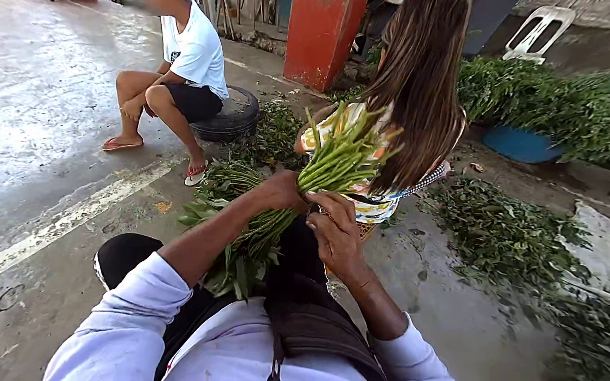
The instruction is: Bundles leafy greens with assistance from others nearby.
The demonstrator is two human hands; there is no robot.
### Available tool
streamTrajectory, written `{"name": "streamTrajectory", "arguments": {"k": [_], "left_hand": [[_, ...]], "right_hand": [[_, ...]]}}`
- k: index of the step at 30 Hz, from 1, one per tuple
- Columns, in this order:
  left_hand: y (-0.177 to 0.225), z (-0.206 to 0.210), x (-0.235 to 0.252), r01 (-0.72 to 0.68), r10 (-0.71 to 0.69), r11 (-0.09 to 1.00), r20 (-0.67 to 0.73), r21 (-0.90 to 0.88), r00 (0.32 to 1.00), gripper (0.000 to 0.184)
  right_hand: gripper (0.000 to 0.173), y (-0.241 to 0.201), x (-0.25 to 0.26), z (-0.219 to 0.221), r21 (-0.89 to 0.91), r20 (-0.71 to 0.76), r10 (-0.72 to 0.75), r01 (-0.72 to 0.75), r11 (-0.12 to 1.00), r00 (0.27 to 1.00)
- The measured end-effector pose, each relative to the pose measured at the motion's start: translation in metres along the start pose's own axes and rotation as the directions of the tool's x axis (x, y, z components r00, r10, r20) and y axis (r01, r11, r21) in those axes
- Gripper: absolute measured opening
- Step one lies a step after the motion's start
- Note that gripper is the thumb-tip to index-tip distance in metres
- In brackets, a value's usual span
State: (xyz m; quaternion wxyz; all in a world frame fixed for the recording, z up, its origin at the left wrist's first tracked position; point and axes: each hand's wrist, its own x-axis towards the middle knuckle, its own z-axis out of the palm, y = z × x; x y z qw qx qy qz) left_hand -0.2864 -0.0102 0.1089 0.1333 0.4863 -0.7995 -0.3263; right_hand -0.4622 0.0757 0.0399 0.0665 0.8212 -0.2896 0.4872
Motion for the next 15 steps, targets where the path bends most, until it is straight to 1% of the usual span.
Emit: {"name": "streamTrajectory", "arguments": {"k": [1, 2, 3, 4, 5, 7, 8, 9, 11, 12, 13, 15], "left_hand": [[0.006, 0.010, 0.011, 0.009, -0.016, 0.995, 0.070, 0.103, 0.997, 0.045], [0.011, 0.021, 0.018, -0.002, -0.028, 0.977, 0.138, 0.214, 0.990, 0.045], [0.016, 0.035, 0.023, -0.022, -0.040, 0.947, 0.186, 0.320, 0.982, 0.044], [0.017, 0.047, 0.026, -0.034, -0.044, 0.929, 0.202, 0.367, 0.978, 0.044], [0.018, 0.058, 0.029, -0.023, -0.057, 0.926, 0.200, 0.377, 0.978, 0.048], [0.024, 0.076, 0.030, 0.047, -0.127, 0.927, 0.193, 0.373, 0.973, 0.061], [0.026, 0.083, 0.029, 0.082, -0.163, 0.930, 0.200, 0.359, 0.966, 0.068], [0.026, 0.089, 0.028, 0.106, -0.184, 0.935, 0.208, 0.338, 0.961, 0.073], [0.020, 0.089, 0.030, 0.115, -0.195, 0.952, 0.275, 0.282, 0.941, 0.078], [0.017, 0.082, 0.029, 0.091, -0.171, 0.966, 0.334, 0.242, 0.927, 0.077], [0.013, 0.072, 0.030, 0.056, -0.125, 0.982, 0.391, 0.181, 0.912, 0.071], [-0.002, 0.055, 0.037, 0.010, -0.028, 0.999, 0.481, 0.039, 0.876, 0.054]], "right_hand": [[0.015, 0.005, 0.002, -0.008, -0.104, 0.046, -0.020, 0.024, 0.994, 0.999], [0.014, 0.010, 0.001, -0.013, -0.145, 0.096, -0.023, 0.037, 0.989, 0.995], [0.013, 0.014, -0.003, -0.015, -0.151, 0.148, 0.007, 0.016, 0.988, 0.989], [0.013, 0.018, -0.008, -0.016, -0.159, 0.194, 0.066, -0.035, 0.987, 0.979], [0.013, 0.023, -0.016, -0.016, -0.170, 0.218, 0.135, -0.099, 0.980, 0.966], [0.013, 0.034, -0.033, -0.015, -0.194, 0.212, 0.259, -0.219, 0.956, 0.942], [0.014, 0.037, -0.042, -0.015, -0.196, 0.210, 0.298, -0.259, 0.946, 0.931], [0.013, 0.040, -0.050, -0.015, -0.190, 0.211, 0.315, -0.277, 0.942, 0.925], [0.012, 0.046, -0.062, -0.017, -0.133, 0.212, 0.291, -0.268, 0.954, 0.933], [0.011, 0.049, -0.067, -0.018, -0.091, 0.213, 0.268, -0.254, 0.963, 0.940], [0.011, 0.053, -0.071, -0.020, -0.047, 0.214, 0.244, -0.239, 0.970, 0.946], [0.012, 0.060, -0.076, -0.022, 0.027, 0.220, 0.197, -0.208, 0.978, 0.955]]}}
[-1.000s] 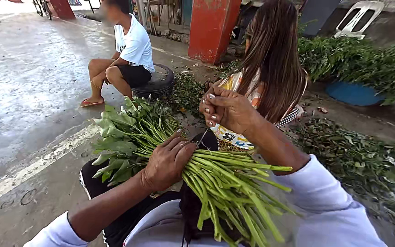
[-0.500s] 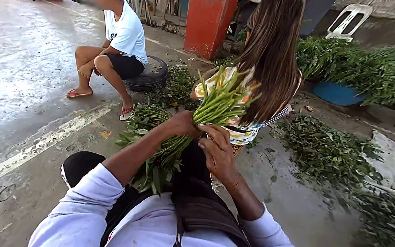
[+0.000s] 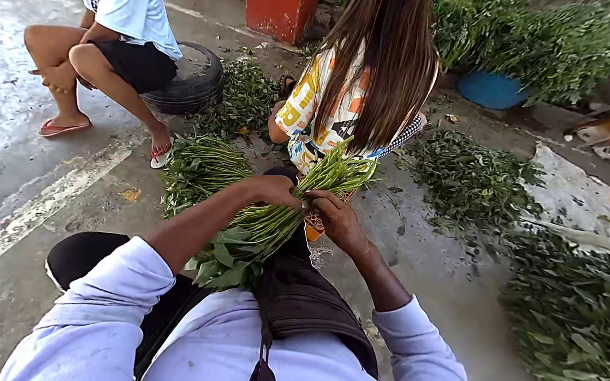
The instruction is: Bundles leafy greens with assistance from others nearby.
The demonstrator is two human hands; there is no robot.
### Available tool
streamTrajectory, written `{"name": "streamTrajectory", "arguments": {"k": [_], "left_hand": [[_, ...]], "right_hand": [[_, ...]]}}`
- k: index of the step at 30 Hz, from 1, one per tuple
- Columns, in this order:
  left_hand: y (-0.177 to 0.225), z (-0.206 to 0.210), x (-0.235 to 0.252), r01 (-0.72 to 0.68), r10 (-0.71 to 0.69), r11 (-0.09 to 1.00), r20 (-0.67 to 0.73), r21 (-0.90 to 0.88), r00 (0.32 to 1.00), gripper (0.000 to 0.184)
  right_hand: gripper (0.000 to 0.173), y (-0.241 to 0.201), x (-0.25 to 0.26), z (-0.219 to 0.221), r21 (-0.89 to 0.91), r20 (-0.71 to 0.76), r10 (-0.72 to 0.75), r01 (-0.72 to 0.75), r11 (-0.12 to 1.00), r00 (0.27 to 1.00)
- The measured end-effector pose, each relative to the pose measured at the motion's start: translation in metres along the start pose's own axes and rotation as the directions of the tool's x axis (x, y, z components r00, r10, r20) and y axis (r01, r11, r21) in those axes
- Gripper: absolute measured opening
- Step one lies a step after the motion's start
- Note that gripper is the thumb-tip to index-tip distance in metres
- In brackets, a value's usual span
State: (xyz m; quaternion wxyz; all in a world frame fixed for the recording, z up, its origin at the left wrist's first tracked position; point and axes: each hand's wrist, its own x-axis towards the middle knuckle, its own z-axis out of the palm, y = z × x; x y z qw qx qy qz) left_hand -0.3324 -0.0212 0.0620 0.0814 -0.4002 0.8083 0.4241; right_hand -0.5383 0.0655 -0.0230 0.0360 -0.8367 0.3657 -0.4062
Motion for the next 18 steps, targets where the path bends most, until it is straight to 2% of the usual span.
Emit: {"name": "streamTrajectory", "arguments": {"k": [3, 4, 7, 9, 10, 13, 16, 18], "left_hand": [[-0.018, -0.019, 0.006, 0.026, -0.010, 0.983, 0.092, -0.182, 0.996, 0.039], [-0.020, -0.023, 0.007, 0.047, -0.035, 0.986, 0.081, -0.157, 0.996, 0.035], [-0.021, -0.036, 0.009, 0.105, -0.110, 0.981, 0.018, 0.160, 0.994, 0.031], [-0.021, -0.040, 0.008, 0.077, -0.090, 0.962, 0.037, 0.263, 0.995, 0.034], [-0.021, -0.042, 0.009, 0.032, -0.051, 0.952, 0.054, 0.305, 0.997, 0.038], [-0.035, -0.038, 0.024, -0.222, 0.243, 0.911, -0.017, 0.348, 0.970, 0.037], [-0.054, -0.025, 0.037, -0.435, 0.468, 0.879, -0.180, 0.193, 0.865, 0.025], [-0.060, -0.016, 0.037, -0.493, 0.481, 0.870, -0.231, 0.008, 0.845, 0.020]], "right_hand": [[0.015, 0.009, 0.002, 0.000, 0.042, 0.032, -0.054, 0.052, 0.998, 0.998], [0.016, 0.012, 0.004, 0.001, 0.049, 0.040, -0.065, 0.063, 0.997, 0.997], [0.014, 0.022, 0.008, 0.003, 0.077, 0.041, -0.064, 0.060, 0.995, 0.997], [0.014, 0.027, 0.012, 0.004, 0.111, 0.046, -0.057, 0.051, 0.993, 0.997], [0.014, 0.028, 0.014, 0.004, 0.124, 0.047, -0.059, 0.053, 0.991, 0.997], [0.015, 0.030, 0.019, 0.005, 0.157, 0.046, -0.087, 0.078, 0.984, 0.995], [0.015, 0.032, 0.016, 0.005, 0.189, 0.045, -0.110, 0.099, 0.977, 0.993], [0.015, 0.032, 0.012, 0.006, 0.196, 0.037, -0.091, 0.082, 0.977, 0.995]]}}
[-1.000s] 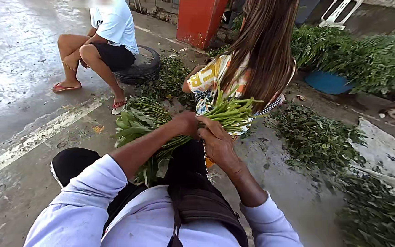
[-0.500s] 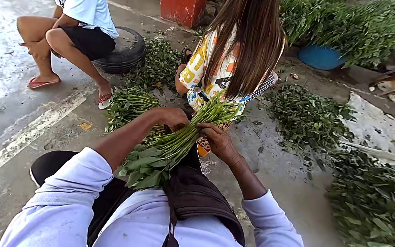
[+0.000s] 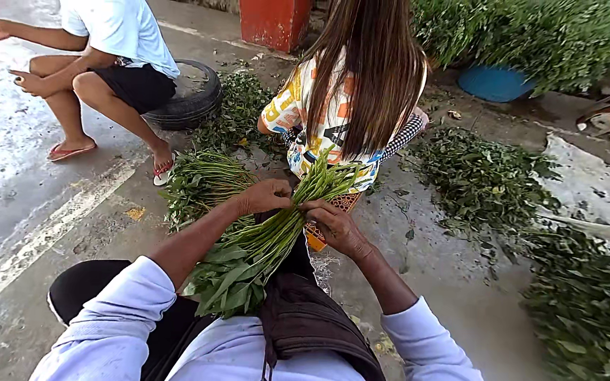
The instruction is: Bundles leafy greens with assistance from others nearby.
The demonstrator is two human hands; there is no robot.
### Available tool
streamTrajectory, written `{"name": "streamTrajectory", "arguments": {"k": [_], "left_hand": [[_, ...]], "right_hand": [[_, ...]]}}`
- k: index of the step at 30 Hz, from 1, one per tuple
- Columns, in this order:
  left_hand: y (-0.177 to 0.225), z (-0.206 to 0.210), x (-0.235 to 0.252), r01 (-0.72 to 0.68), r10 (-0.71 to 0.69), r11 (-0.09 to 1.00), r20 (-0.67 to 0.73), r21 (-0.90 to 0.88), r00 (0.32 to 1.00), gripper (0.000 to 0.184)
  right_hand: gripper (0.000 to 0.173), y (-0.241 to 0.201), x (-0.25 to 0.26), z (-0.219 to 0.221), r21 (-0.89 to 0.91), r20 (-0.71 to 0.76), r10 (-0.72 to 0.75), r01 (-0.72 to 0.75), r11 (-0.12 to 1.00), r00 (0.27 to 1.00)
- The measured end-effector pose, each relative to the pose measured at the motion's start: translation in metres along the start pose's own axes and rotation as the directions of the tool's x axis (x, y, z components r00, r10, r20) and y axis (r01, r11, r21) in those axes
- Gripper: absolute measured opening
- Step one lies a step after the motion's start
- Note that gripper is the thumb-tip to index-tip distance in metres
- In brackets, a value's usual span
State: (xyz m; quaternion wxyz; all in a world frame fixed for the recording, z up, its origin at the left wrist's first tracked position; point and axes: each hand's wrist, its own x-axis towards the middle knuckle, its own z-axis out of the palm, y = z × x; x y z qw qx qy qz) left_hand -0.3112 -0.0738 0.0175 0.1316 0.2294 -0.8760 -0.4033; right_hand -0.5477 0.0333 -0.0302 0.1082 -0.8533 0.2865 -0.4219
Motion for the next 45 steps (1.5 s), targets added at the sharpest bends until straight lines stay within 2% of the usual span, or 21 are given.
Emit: {"name": "streamTrajectory", "arguments": {"k": [3, 4, 5, 7, 8, 10, 13, 15, 17, 20, 25, 29, 31, 32, 34, 38, 42, 45], "left_hand": [[-0.005, 0.006, -0.004, 0.043, -0.063, 0.940, -0.047, -0.339, 0.997, 0.027], [-0.002, 0.004, -0.004, 0.059, -0.085, 0.919, -0.050, -0.389, 0.995, 0.027], [0.005, -0.002, -0.004, 0.087, -0.110, 0.937, -0.050, -0.340, 0.993, 0.028], [0.028, -0.017, -0.004, 0.167, -0.168, 0.986, -0.017, -0.013, 0.986, 0.025], [0.036, -0.019, -0.004, 0.166, -0.166, 0.978, -0.008, 0.126, 0.986, 0.023], [0.040, -0.011, -0.007, 0.113, -0.111, 0.958, -0.025, 0.264, 0.994, 0.020], [0.030, 0.014, -0.016, 0.005, 0.043, 0.966, -0.183, 0.258, 0.982, 0.016], [0.020, 0.026, -0.020, -0.107, 0.151, 0.982, -0.314, 0.154, 0.937, 0.015], [0.016, 0.031, -0.023, -0.154, 0.150, 0.988, -0.364, 0.018, 0.919, 0.019], [0.013, 0.034, -0.028, -0.187, 0.145, 0.979, -0.361, -0.083, 0.921, 0.020], [0.023, 0.038, -0.032, -0.217, 0.219, 0.975, -0.307, 0.041, 0.926, 0.006], [0.021, 0.040, -0.031, -0.251, 0.241, 0.968, -0.306, 0.004, 0.921, 0.012], [0.022, 0.040, -0.029, -0.216, 0.185, 0.974, -0.301, -0.073, 0.936, 0.014], [0.025, 0.038, -0.028, -0.169, 0.141, 0.983, -0.285, -0.075, 0.948, 0.022], [0.038, 0.034, -0.025, -0.042, 0.030, 0.998, -0.258, -0.041, 0.966, 0.033], [0.062, 0.028, -0.017, 0.174, -0.172, 0.985, -0.168, -0.004, 0.971, 0.040], [0.073, 0.026, -0.009, 0.292, -0.281, 0.953, -0.127, 0.076, 0.951, 0.046], [0.070, 0.026, -0.011, 0.249, -0.241, 0.967, -0.116, 0.058, 0.964, 0.039]], "right_hand": [[0.016, 0.000, -0.003, 0.003, 0.017, -0.017, 0.024, -0.024, 1.000, 1.000], [0.016, 0.001, -0.003, 0.004, 0.021, -0.022, 0.027, -0.027, 0.999, 0.999], [0.015, 0.003, -0.001, 0.004, 0.027, -0.021, 0.030, -0.029, 0.999, 0.999], [0.013, 0.003, 0.005, 0.005, 0.029, -0.020, 0.037, -0.037, 0.999, 0.999], [0.012, 0.001, 0.009, 0.004, 0.022, -0.016, 0.048, -0.048, 0.999, 0.999], [0.010, -0.001, 0.018, 0.003, -0.007, -0.015, 0.079, -0.079, 0.997, 0.997], [0.007, -0.004, 0.030, 0.005, -0.007, -0.046, 0.135, -0.135, 0.991, 0.990], [0.004, -0.005, 0.034, 0.003, 0.021, -0.057, 0.189, -0.188, 0.982, 0.980], [0.003, -0.008, 0.036, 0.001, 0.037, -0.056, 0.241, -0.240, 0.970, 0.969], [0.004, -0.013, 0.039, -0.002, 0.053, -0.037, 0.292, -0.290, 0.955, 0.956], [0.006, -0.018, 0.037, -0.003, 0.038, -0.031, 0.305, -0.303, 0.952, 0.952], [0.008, -0.021, 0.035, -0.006, 0.048, -0.022, 0.305, -0.303, 0.952, 0.952], [0.008, -0.018, 0.037, -0.005, 0.072, -0.028, 0.292, -0.289, 0.955, 0.956], [0.009, -0.015, 0.038, -0.004, 0.086, -0.037, 0.282, -0.278, 0.957, 0.959], [0.008, -0.015, 0.036, -0.003, 0.079, -0.057, 0.285, -0.281, 0.957, 0.957], [0.006, -0.022, 0.028, -0.002, 0.045, -0.094, 0.316, -0.314, 0.949, 0.944], [0.008, -0.024, 0.023, 0.007, 0.189, -0.192, 0.363, -0.329, 0.925, 0.912], [0.006, -0.031, 0.023, 0.008, 0.168, -0.209, 0.410, -0.381, 0.909, 0.888]]}}
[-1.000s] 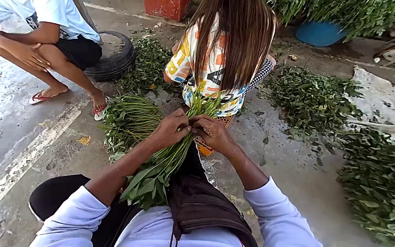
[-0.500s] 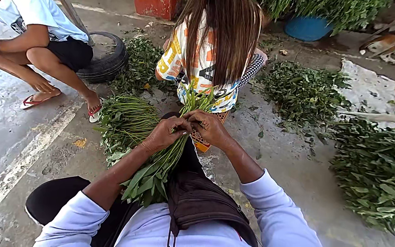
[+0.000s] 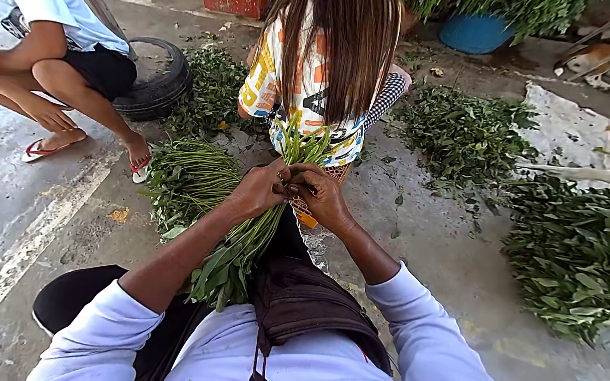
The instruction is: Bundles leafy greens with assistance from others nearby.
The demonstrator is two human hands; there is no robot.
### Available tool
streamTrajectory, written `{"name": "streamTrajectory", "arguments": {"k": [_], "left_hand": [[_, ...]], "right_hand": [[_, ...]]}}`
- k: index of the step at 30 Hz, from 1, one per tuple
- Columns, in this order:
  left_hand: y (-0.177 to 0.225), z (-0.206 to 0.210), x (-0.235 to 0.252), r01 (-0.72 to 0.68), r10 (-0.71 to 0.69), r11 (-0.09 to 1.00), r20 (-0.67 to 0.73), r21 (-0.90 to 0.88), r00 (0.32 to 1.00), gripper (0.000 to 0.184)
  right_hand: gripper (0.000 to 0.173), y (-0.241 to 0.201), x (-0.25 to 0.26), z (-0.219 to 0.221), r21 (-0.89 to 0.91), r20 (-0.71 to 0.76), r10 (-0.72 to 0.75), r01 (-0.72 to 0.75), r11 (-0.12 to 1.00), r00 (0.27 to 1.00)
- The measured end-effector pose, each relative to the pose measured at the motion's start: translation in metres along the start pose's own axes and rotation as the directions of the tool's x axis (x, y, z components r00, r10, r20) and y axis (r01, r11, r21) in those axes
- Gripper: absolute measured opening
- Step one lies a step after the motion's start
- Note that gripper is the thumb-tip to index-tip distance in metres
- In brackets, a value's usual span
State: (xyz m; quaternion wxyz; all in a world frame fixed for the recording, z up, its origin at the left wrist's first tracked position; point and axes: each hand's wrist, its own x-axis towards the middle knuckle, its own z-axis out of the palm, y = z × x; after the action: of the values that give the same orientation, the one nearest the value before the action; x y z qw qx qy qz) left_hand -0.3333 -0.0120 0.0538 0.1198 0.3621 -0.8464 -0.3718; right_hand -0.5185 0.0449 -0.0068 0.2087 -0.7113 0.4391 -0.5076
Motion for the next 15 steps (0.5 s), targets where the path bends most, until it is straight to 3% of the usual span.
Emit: {"name": "streamTrajectory", "arguments": {"k": [5, 8, 11, 13, 15], "left_hand": [[-0.022, 0.011, -0.016, -0.180, 0.146, 0.961, -0.167, -0.208, 0.975, 0.024], [-0.031, 0.018, -0.019, -0.366, 0.369, 0.929, -0.200, 0.055, 0.907, 0.023], [-0.032, 0.022, -0.017, -0.501, 0.592, 0.721, -0.050, 0.478, 0.804, 0.018], [-0.029, 0.022, -0.015, -0.496, 0.593, 0.690, -0.019, 0.527, 0.805, 0.015], [-0.025, 0.024, -0.016, -0.406, 0.483, 0.818, -0.102, 0.408, 0.870, 0.017]], "right_hand": [[0.006, 0.007, 0.003, 0.000, -0.022, -0.005, -0.004, 0.004, 1.000, 1.000], [0.008, 0.009, 0.009, 0.002, 0.008, 0.000, -0.022, 0.022, 1.000, 1.000], [0.008, 0.008, 0.013, 0.004, -0.013, 0.003, -0.037, 0.037, 0.999, 0.999], [0.009, 0.008, 0.012, 0.003, 0.000, 0.005, -0.029, 0.029, 1.000, 1.000], [0.008, 0.005, 0.008, 0.002, 0.014, 0.003, -0.019, 0.019, 1.000, 1.000]]}}
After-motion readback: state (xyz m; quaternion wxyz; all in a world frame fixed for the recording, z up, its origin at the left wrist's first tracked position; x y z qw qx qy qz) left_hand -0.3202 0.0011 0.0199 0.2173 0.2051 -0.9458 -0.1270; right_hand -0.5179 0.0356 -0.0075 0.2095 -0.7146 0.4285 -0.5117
